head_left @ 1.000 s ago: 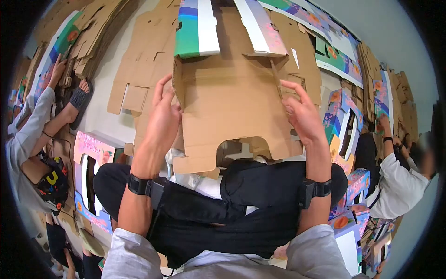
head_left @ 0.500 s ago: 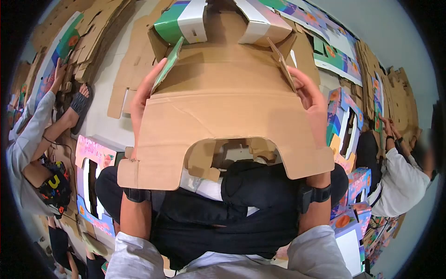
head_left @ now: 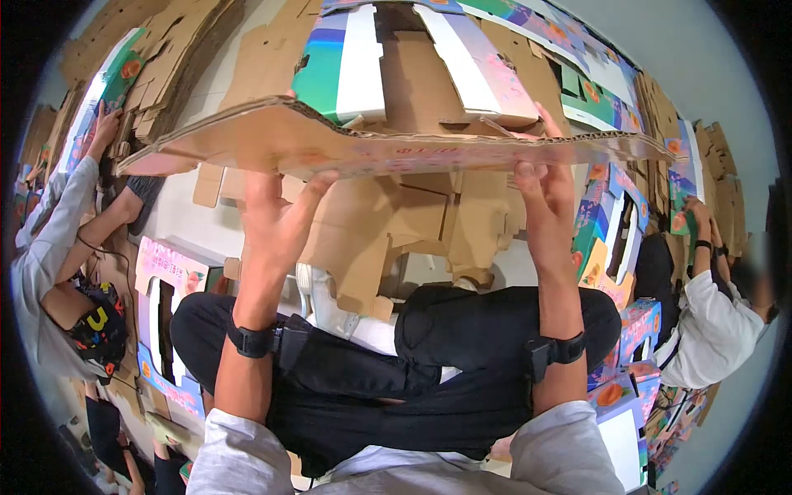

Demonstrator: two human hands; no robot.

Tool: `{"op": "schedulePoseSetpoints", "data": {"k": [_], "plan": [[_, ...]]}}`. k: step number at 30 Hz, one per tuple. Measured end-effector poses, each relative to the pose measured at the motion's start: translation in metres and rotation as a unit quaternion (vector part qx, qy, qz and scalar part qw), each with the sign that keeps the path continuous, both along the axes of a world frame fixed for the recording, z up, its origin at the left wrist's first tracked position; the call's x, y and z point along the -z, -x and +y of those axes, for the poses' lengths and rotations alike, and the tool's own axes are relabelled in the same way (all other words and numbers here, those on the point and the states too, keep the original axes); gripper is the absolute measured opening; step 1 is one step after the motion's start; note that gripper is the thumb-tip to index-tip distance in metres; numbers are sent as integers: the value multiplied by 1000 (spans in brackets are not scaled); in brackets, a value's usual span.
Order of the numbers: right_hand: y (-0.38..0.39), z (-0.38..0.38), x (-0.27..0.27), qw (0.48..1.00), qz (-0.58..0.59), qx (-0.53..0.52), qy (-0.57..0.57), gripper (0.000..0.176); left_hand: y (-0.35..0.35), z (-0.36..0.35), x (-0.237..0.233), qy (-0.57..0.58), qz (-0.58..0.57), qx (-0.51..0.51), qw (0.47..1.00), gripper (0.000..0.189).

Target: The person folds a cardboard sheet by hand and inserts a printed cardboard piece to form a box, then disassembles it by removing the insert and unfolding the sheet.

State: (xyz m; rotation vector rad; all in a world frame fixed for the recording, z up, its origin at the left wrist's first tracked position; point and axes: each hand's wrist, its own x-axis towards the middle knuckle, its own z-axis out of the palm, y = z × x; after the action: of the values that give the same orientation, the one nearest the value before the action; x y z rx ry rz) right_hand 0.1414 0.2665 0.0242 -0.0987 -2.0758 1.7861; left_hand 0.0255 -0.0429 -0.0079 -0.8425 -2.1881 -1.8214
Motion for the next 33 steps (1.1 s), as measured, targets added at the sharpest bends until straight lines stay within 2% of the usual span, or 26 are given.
{"op": "schedulePoseSetpoints", "data": {"k": [3, 7, 10, 12, 16, 19, 22, 24, 26, 29, 32, 33], "plan": [[1, -8, 17, 998, 19, 55, 40, 65, -15, 10, 2, -48, -46, -15, 998, 74], [2, -25, 11, 996, 41, 44, 65, 62, -15, 16, 10, -26, 5, -92, 995, 77], [2, -14, 15, 998, -31, 41, 22, 56, -21, 13, 12, -4, -72, -87, 994, 73], [5, -12, 26, 997, -45, 63, 12, 51, -22, 15, 19, 17, -40, -110, 993, 67], [10, -18, 31, 989, -43, 103, 95, 43, -23, 24, 14, 77, 35, -162, 983, 55], [15, -18, 38, 971, -67, 86, 215, 43, -18, 34, 26, 9, -124, -192, 973, 45], [22, -12, 67, 973, -124, 162, 106, 45, -16, 41, 39, -74, -242, -166, 953, 42], [23, -15, 70, 973, -106, 181, 99, 56, -15, 41, 42, -45, -214, -181, 959, 46], [26, -13, 67, 974, -116, 145, 126, 64, -14, 40, 39, -23, -216, -191, 957, 48], [26, -9, 63, 964, -174, 54, 194, 78, -5, 35, 40, 104, -124, -310, 937, 55], [27, -26, 74, 950, -233, 11, 207, 87, 7, 18, 35, 159, -58, -288, 942, 60], [28, -31, 75, 948, -258, 0, 188, 91, 7, 15, 24, 155, -125, -265, 943, 65]]}}
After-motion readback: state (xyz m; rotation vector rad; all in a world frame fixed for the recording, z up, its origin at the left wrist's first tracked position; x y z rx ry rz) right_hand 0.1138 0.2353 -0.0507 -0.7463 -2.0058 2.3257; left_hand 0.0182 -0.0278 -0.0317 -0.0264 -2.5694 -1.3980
